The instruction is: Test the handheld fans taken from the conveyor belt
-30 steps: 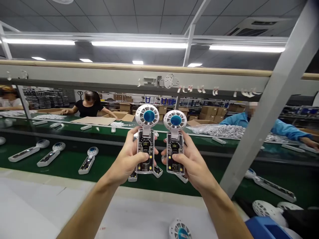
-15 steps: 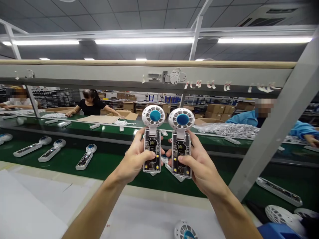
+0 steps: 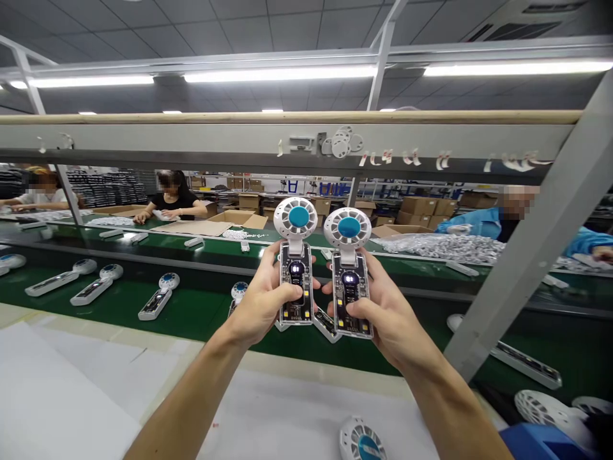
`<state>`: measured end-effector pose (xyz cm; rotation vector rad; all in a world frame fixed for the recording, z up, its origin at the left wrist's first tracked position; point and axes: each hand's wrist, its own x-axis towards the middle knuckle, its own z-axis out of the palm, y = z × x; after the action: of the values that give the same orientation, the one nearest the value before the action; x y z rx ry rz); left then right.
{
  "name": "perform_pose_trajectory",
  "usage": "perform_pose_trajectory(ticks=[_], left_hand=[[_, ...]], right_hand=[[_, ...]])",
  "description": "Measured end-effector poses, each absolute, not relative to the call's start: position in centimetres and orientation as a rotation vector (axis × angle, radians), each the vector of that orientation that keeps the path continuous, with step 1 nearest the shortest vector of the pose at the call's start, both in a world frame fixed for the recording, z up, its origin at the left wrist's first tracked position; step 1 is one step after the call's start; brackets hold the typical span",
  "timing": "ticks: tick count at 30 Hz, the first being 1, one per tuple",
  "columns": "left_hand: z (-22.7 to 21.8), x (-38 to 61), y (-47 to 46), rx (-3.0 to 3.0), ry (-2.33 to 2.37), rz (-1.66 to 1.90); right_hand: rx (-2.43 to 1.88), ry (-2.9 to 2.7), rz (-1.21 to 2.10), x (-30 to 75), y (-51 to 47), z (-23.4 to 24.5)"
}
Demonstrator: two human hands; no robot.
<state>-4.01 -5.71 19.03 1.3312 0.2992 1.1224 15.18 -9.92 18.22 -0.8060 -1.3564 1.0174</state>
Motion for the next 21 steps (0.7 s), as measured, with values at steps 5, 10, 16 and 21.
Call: perform_pose_trajectory(ticks=[5, 10, 16, 21], left_hand=[[19.14, -4.13, -5.61, 1.323, 0.277, 1.115], [19.17, -4.34, -5.65, 1.331, 0.286, 1.1], [19.1, -4.31, -5.63, 1.326, 0.309, 1.129], [19.24, -4.27, -5.77, 1.329, 0.3, 1.122]], right_hand=[[-0.774, -1.321, 1.067, 15.04, -9.84, 18.18], [-0.776, -1.3, 1.078, 14.84, -10.22, 18.44], [-0.777, -1.281, 1.082, 14.78, -10.43, 18.54], [-0.74, -1.307, 1.067, 14.99, -10.33, 18.5]])
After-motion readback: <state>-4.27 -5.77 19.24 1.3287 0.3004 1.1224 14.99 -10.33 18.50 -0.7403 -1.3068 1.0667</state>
